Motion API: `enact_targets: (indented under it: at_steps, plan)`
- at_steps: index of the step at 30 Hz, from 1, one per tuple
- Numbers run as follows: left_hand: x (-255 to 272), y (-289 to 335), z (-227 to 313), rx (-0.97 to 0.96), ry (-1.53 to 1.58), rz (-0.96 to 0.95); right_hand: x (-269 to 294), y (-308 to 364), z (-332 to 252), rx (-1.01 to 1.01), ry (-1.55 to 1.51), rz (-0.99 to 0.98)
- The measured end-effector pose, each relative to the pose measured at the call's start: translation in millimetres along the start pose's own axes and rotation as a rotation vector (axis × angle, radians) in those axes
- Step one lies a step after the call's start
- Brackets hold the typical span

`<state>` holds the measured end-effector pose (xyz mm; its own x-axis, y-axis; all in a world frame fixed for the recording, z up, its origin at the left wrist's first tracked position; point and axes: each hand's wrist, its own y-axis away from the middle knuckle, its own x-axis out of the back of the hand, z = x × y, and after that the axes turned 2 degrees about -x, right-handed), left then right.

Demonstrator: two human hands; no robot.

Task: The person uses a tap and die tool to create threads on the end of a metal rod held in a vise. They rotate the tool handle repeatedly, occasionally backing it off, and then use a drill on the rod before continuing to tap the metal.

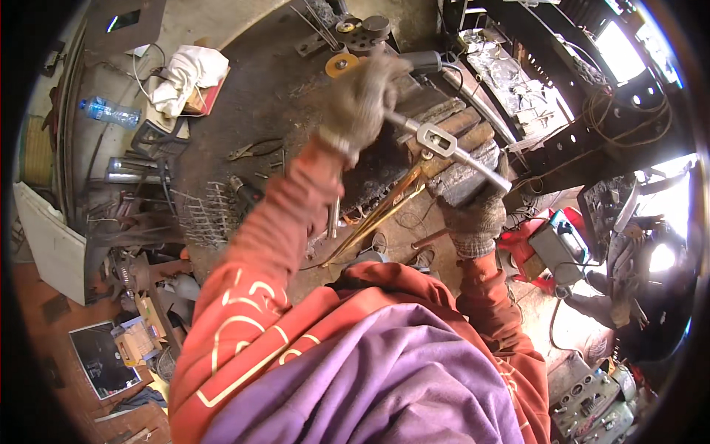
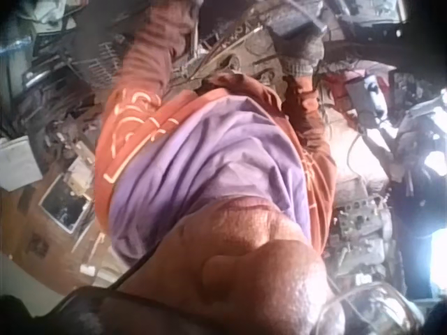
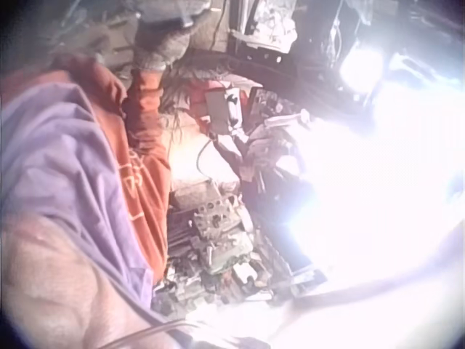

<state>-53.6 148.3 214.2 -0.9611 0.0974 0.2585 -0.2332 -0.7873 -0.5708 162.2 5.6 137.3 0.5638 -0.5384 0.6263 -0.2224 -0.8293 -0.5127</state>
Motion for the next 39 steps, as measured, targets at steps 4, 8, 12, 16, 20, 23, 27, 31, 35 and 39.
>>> enact_targets:
  at_steps: [4,8,12,16,20,23,27,31,35,39]
  plan:
    - [-7,-64,27,0.644,0.108,-0.444,-4,10,3,-0.036,-0.043,0.047]
    - [-35,-57,23,0.893,0.305,0.050,4,7,0,-0.061,-0.067,0.052]
    - [-27,-36,9,0.658,0.398,0.088,24,9,-1,-0.224,-0.229,-0.144]
    - [-19,-31,4,0.557,0.294,0.142,45,3,-13,0.043,-0.620,-0.060]
    - [-32,-38,-25,0.411,0.382,0.038,48,-24,-64,0.374,-0.561,0.082]
    - [-23,-55,-61,0.098,0.018,-0.220,34,-27,-84,0.388,-0.262,0.219]
    - [-76,-81,-38,0.372,-0.032,-0.433,23,-17,-114,0.528,-0.231,0.067]
    - [-123,-109,-8,0.127,-0.240,-0.852,-25,-16,-146,0.488,-0.274,0.187]
    - [-121,-96,52,-0.403,-0.720,-0.993,13,-8,-95,0.530,-0.266,0.203]
    - [-107,-72,69,-0.539,-0.835,-1.148,15,0,-32,0.203,0.063,0.176]
